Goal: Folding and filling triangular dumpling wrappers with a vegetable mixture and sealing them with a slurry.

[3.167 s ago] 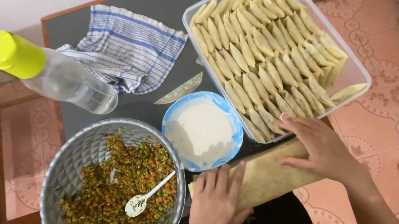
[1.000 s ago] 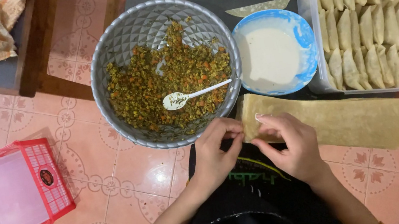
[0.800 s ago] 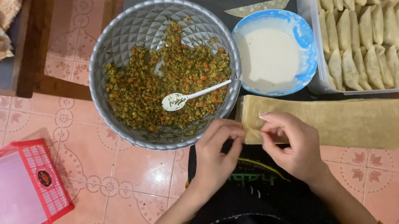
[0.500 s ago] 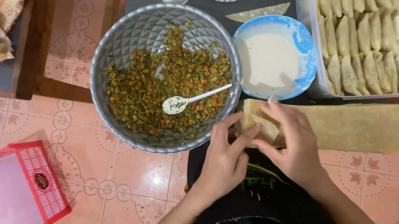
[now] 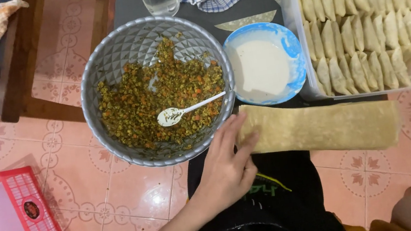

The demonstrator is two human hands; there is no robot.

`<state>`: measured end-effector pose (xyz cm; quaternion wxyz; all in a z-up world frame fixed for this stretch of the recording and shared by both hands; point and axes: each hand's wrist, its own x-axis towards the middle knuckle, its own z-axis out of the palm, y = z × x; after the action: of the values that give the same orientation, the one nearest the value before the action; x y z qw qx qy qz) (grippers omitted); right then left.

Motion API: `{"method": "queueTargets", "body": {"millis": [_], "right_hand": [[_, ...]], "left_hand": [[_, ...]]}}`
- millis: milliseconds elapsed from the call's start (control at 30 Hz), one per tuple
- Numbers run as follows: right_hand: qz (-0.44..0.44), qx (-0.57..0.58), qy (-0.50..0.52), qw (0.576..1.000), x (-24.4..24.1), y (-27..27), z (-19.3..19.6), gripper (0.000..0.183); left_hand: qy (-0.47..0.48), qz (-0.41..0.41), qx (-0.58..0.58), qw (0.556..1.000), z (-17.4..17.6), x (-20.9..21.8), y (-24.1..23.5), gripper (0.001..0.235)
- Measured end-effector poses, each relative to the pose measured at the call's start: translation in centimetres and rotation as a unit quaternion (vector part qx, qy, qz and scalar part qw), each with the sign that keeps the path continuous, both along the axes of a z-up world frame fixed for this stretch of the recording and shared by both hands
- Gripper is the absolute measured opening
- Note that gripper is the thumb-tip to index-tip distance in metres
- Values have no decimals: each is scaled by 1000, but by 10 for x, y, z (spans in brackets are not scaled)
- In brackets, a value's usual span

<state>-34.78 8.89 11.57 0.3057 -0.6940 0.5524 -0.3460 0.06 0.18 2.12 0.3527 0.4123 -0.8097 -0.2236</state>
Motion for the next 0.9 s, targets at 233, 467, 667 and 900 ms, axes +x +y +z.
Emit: {"method": "queueTargets", "body": {"millis": [233, 467, 667, 900], "right_hand": [[147, 1, -153, 977, 99, -68, -10, 46], [69, -61, -184, 979, 104, -109, -18, 47], [120, -87, -210, 966, 105, -120, -19, 47], [258, 171, -546, 779, 166, -137, 15, 104]], "left_hand": [[250, -237, 126, 930, 13, -8, -7, 68], [434, -156, 429, 777, 27, 4, -6, 38], [478, -118, 466, 735, 2, 5, 4, 36], [415, -1, 268, 869, 5, -6, 11, 35]]}}
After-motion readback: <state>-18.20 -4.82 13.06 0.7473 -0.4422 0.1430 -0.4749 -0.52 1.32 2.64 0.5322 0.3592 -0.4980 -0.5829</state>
